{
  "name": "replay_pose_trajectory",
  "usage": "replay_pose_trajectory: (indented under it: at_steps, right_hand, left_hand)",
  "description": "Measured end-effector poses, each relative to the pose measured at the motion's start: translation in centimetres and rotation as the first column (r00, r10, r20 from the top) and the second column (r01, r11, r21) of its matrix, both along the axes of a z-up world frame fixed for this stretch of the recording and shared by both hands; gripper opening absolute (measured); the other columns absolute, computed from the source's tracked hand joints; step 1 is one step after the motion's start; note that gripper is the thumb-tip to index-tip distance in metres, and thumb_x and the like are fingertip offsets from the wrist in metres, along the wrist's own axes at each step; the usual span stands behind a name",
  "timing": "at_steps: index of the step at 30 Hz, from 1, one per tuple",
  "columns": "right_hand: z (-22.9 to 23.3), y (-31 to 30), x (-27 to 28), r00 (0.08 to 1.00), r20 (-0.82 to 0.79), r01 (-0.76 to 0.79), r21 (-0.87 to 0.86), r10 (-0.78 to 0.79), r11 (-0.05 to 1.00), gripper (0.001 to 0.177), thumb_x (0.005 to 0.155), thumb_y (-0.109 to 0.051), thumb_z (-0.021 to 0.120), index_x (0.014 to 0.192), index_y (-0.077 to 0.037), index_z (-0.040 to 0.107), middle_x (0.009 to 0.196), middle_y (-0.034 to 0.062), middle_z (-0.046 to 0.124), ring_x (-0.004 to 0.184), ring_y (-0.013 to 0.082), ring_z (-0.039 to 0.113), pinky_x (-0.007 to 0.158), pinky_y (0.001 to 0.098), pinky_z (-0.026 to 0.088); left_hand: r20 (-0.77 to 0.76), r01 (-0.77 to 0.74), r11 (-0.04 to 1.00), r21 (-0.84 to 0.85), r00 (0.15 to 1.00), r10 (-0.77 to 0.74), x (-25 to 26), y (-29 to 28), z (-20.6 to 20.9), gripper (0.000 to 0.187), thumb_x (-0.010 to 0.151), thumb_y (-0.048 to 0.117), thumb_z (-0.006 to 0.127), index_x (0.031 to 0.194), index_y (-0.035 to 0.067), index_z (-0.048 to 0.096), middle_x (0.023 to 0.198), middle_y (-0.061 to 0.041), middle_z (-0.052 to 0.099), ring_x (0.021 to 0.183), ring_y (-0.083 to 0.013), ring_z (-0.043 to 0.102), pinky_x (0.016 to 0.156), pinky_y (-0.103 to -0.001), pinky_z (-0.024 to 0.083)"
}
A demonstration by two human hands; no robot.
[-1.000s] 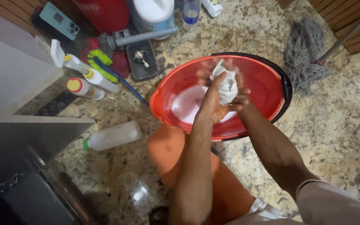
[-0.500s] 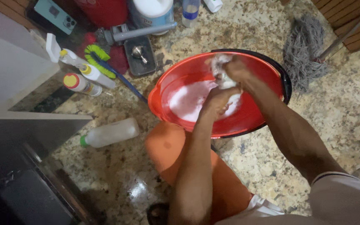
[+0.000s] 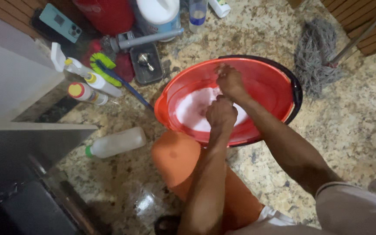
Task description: The person sits on the floor and wipes the exterior and interior of a white bathroom cabinet using a white cloth. They clean the drawer front, open the drawer to wipe the inside, and then open the cabinet door to wipe the interior surfaces.
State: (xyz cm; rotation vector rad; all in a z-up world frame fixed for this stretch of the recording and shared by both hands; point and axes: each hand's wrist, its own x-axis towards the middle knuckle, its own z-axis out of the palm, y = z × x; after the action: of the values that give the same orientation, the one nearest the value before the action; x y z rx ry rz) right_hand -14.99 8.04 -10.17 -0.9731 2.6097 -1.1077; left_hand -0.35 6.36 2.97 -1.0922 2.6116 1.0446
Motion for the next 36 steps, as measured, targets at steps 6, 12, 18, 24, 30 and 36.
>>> replay_pose_trajectory:
  at_steps: [6, 12, 18, 24, 30, 36]
  right_hand:
    - [12.8, 5.1, -1.8, 0.224, 0.855, 0.233, -0.514, 0.468, 0.826, 0.036, 0.105, -0.033, 0.055, 0.125, -0.006, 0.068, 0.103, 0.0114, 0.071, 0.089, 0.0235, 0.066, 0.074, 0.0394, 0.055]
    - [16.4, 3.2, -0.3, 0.023, 0.591, 0.437, -0.731, 0.806, 0.524, 0.042, 0.106, -0.048, 0.051, 0.108, -0.008, 0.063, 0.073, 0.0060, 0.053, 0.070, 0.0226, 0.057, 0.064, 0.0405, 0.054]
    - [21.2, 1.9, -0.5, -0.047, 0.774, 0.159, -0.619, 0.632, 0.769, 0.023, 0.105, -0.022, 0.056, 0.113, -0.004, 0.067, 0.053, -0.0027, 0.034, 0.039, 0.0108, 0.031, 0.039, 0.0314, 0.033]
    - [18.3, 0.0, 0.8, 0.270, 0.962, 0.173, -0.094, 0.045, 0.980, 0.027, 0.102, -0.029, 0.057, 0.107, -0.006, 0.068, 0.048, -0.0041, 0.034, 0.034, 0.0101, 0.029, 0.033, 0.0316, 0.027]
    - [5.1, -1.4, 0.2, 0.789, 0.603, -0.009, -0.186, 0.121, 0.983, 0.014, 0.096, -0.004, 0.058, 0.100, 0.000, 0.070, 0.091, 0.0107, 0.077, 0.066, 0.0169, 0.067, 0.053, 0.0352, 0.051]
    - [4.9, -1.9, 2.2, 0.990, -0.048, -0.137, -0.238, 0.129, 0.962, 0.021, 0.092, 0.003, 0.049, 0.093, 0.001, 0.070, 0.091, 0.0219, 0.074, 0.085, 0.0366, 0.074, 0.075, 0.0464, 0.058]
  left_hand:
    - [-0.120, 0.016, 0.298, 0.954, 0.935, 0.333, -0.2, -0.5, 3.4, 0.035, 0.093, 0.028, 0.076, 0.100, -0.006, 0.070, 0.075, -0.015, 0.069, 0.059, -0.0240, 0.064, 0.051, -0.037, 0.051]
    - [-0.088, 0.217, -0.268, 0.939, 0.902, 0.422, 0.2, -0.6, 6.0, 0.028, 0.097, 0.032, 0.064, 0.106, 0.005, 0.064, 0.069, -0.011, 0.066, 0.049, -0.0209, 0.061, 0.044, -0.030, 0.048]
    - [-0.191, 0.256, -0.156, 0.954, 0.921, 0.339, 0.7, -1.1, 5.0, 0.025, 0.094, 0.015, 0.070, 0.114, -0.001, 0.072, 0.060, 0.003, 0.051, 0.044, -0.0044, 0.045, 0.036, -0.020, 0.029]
    - [-0.043, -0.083, 0.314, 0.946, 0.927, 0.374, -1.4, 0.7, -1.6, 0.028, 0.080, 0.013, 0.076, 0.091, -0.012, 0.070, 0.063, -0.010, 0.057, 0.046, -0.0172, 0.047, 0.037, -0.033, 0.030]
    - [0.120, -0.368, 0.792, 0.487, 0.926, 0.357, -1.6, 0.5, -1.6, 0.040, 0.081, 0.034, 0.074, 0.098, -0.001, 0.074, 0.105, -0.028, 0.073, 0.103, -0.0427, 0.071, 0.088, -0.050, 0.056]
    - [0.126, -0.295, 0.922, 0.250, 0.954, 0.271, -0.3, 0.0, 0.8, 0.042, 0.082, 0.033, 0.073, 0.110, 0.003, 0.070, 0.111, -0.025, 0.073, 0.106, -0.0428, 0.069, 0.091, -0.052, 0.056]
